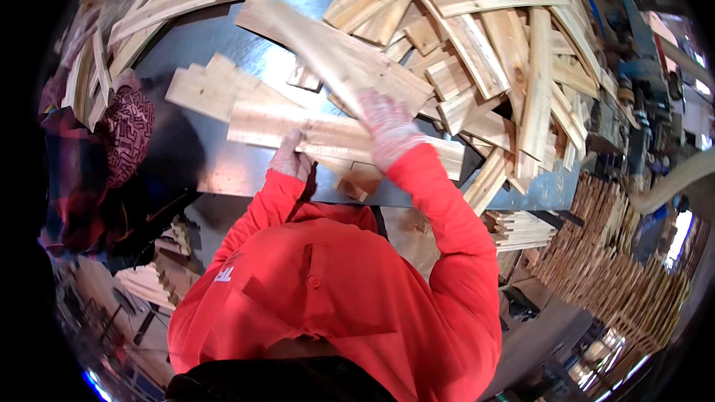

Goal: The person sorts and stacks wooden planks on a metal table. They pick up planks from a pile, align them, and place them into a neat stack, repeating this process throughout the clip.

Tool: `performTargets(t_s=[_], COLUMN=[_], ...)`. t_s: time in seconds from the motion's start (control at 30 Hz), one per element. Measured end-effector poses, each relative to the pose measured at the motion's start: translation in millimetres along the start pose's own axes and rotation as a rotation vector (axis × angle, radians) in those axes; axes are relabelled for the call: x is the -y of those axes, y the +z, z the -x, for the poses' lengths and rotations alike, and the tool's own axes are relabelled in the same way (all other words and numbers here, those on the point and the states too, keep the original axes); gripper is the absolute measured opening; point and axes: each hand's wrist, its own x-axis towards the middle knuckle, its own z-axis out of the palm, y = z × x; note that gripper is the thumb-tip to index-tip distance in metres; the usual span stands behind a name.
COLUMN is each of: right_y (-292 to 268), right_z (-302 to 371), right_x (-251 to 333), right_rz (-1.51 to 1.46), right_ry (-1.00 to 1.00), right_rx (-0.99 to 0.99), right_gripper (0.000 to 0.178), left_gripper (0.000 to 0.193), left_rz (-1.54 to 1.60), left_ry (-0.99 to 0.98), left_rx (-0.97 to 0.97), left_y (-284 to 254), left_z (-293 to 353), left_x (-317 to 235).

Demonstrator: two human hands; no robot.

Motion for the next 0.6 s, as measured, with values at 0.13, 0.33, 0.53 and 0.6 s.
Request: performTargets(t_s=[0.13,0.33,0.53,0.6], right_y=[17,17,15,45], right_z=[-11,-101,-91,-79], right_x=[44,-33,7,-13], right_rz=[-0.079,0.267,-0.116,-0.964], right_ry=[-0.361,0.173,0.378,0.41], right_rx=[0.277,0.003,0.327,0.397], right_gripper=[0.061,0.104,0.099,0.093], left_gripper=[0.068,0.063,0.052,0.05], left_rz=[0.207,-0.428,-0.496,-0.502], left_ry=[0.07,0.283,0.603,0.544], left_rx=[-0.041,-0.529,-0.443,-0.45], left_y=[19,7,18,43], left_z=[-1,-48,-38,-9], left_x=[-15,13,-34,-69])
